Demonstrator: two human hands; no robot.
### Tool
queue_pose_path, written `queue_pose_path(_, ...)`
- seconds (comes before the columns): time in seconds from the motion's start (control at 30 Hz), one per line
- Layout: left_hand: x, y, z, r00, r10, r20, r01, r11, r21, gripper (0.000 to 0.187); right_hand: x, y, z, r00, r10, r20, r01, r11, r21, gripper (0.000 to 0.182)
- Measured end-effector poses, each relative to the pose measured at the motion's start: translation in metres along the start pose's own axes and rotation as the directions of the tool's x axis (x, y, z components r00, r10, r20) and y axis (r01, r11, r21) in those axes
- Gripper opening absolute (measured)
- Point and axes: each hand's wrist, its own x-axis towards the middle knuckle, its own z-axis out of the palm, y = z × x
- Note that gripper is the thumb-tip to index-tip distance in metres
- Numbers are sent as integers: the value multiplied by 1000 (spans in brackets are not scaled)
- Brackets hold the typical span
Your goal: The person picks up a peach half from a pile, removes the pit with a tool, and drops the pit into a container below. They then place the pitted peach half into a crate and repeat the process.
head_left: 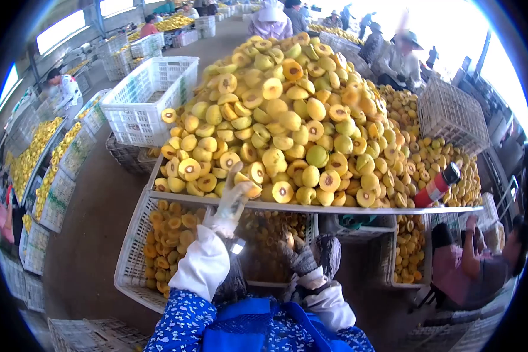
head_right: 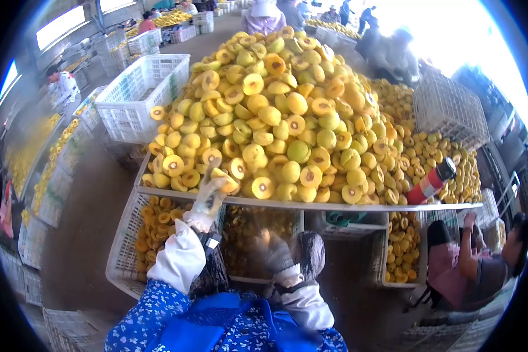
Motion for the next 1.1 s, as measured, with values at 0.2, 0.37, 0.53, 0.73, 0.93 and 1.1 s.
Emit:
queue_pose_path(0.2, -51, 25, 20, 896, -436, -87, 290, 722, -628, 44, 10, -14, 22, 991, -130, 25, 126, 866, -484, 22)
queue_pose_path(0.37, -62, 17, 36, 914, -405, -32, 316, 760, -568, 43, 9, -21, 28, 991, -86, 105, 134, 721, -680, 20)
queue_pose_path(0.53, -70, 26, 55, 926, -376, 3, 326, 798, -507, 45, 12, -27, 29, 998, -60, -2, 48, 817, -575, 34)
queue_pose_path(0.73, -77, 17, 64, 928, -358, -101, 291, 868, -402, 43, 12, -9, 31, 999, 21, 27, 6, 682, -731, 39)
queue_pose_path(0.93, -81, 6, 73, 915, -319, -245, 250, 929, -272, 29, 1, -2, 30, 996, -51, 67, 84, 663, -744, 37)
queue_pose_path(1.1, -85, -7, 83, 940, -204, -275, 123, 951, -284, 28, -1, -1, 31, 999, -30, -29, 20, 954, -298, 29)
